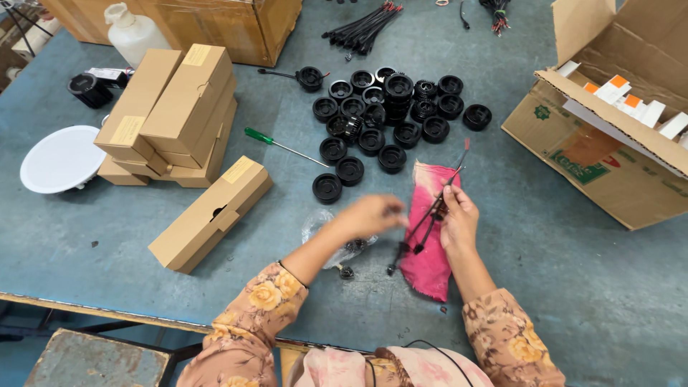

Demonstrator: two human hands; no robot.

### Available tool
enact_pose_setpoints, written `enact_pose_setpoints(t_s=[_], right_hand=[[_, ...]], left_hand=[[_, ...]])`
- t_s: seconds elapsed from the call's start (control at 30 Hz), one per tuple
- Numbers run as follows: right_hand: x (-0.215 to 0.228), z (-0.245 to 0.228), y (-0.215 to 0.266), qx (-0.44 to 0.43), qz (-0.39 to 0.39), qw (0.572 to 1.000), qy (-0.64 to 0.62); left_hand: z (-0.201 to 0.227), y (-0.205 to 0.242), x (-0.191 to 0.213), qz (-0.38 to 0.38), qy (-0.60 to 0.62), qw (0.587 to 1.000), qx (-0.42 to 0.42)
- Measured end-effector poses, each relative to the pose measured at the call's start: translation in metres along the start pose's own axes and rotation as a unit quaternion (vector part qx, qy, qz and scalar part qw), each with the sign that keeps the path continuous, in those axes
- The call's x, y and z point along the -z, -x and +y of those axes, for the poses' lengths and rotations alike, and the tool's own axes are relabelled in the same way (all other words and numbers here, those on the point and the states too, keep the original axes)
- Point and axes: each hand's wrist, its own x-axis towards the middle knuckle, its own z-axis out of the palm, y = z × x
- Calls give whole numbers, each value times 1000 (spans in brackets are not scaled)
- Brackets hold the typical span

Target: The person stacks small cardboard boxes on a workbench, then unpacks a plastic bag containing small black components. They pick up a black circular device with wires and insert a small black piece into it, repeating the process with another unit.

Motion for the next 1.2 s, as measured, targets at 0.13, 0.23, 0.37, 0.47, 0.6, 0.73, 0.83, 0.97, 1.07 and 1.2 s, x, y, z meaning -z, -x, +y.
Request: enact_pose_setpoints(t_s=[0.13, 0.23, 0.37, 0.47, 0.6, 0.73, 0.83, 0.97, 1.07, 1.2], right_hand=[[21, -1, 9, 10, -3, 999, 51], [19, -10, 6, -3, 31, 994, 108], [10, -41, -7, 102, 7, 990, 101], [6, -78, -4, 133, -9, 988, 81], [-15, -120, 29, 167, -58, 974, 139], [-39, -142, 100, 209, -122, 887, 394], [-59, -151, 141, 241, -133, 841, 466], [-76, -157, 167, 293, -127, 806, 498], [-81, -158, 176, 294, -128, 803, 503], [-80, -160, 181, 299, -121, 788, 525]], left_hand=[[-26, -15, 48, 152, -234, 958, 69], [-42, -24, 54, 113, -360, 922, 89], [-56, -30, 47, 123, -369, 917, 94], [-55, -31, 48, 101, -350, 926, 103], [-32, -27, 67, 179, 69, 980, 55], [9, 8, 68, 35, 602, 798, 6], [38, 48, 48, -22, 659, 752, -12], [56, 75, 24, -32, 691, 722, 9], [59, 80, 16, -32, 714, 700, 10], [59, 83, 16, -39, 699, 714, 1]])
